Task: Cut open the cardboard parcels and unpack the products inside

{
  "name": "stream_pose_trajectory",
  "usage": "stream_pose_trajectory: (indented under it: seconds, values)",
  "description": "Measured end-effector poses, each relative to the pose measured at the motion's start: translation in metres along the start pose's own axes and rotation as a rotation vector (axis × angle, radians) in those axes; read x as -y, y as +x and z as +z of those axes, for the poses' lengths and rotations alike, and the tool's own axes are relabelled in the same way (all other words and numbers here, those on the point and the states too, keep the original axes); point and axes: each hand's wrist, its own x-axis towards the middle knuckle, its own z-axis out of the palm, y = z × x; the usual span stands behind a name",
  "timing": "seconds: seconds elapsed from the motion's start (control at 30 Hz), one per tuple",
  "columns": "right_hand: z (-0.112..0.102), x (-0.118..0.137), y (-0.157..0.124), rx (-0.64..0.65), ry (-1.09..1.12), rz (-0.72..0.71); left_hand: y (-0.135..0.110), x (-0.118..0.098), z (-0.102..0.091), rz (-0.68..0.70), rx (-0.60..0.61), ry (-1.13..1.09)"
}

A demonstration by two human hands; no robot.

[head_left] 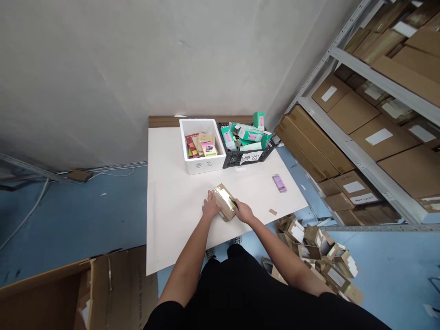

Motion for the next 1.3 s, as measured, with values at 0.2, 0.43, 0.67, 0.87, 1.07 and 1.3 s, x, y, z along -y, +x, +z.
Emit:
stream_pose_trajectory:
  seconds: [0.2,0.43,0.67,0.87,1.07,1.3]
  values:
    - [0.020,0.055,0.081,0.077,0.031,-0.019,0.001,0.000,0.001,-0.045,0.018,-0.009]
    - [0.027,0.040,0.079,0.118,-0.072,0.012,0.000,0.002,0.001,-0.043,0.036,0.024]
    - [0.033,-0.023,0.002,0.190,0.041,0.109,0.001,0.002,-0.001,-0.047,0.029,0.034]
    - [0.013,-0.066,-0.040,0.124,0.122,0.071,-0.004,-0.002,-0.002,-0.055,0.002,0.033]
    - [-0.003,-0.081,0.004,-0.100,0.327,0.214,-0.029,-0.052,0.026,-0.172,-0.163,0.027]
    - [-0.025,-0.095,0.092,-0.092,0.329,0.240,-0.073,-0.091,0.071,-0.274,-0.220,0.128]
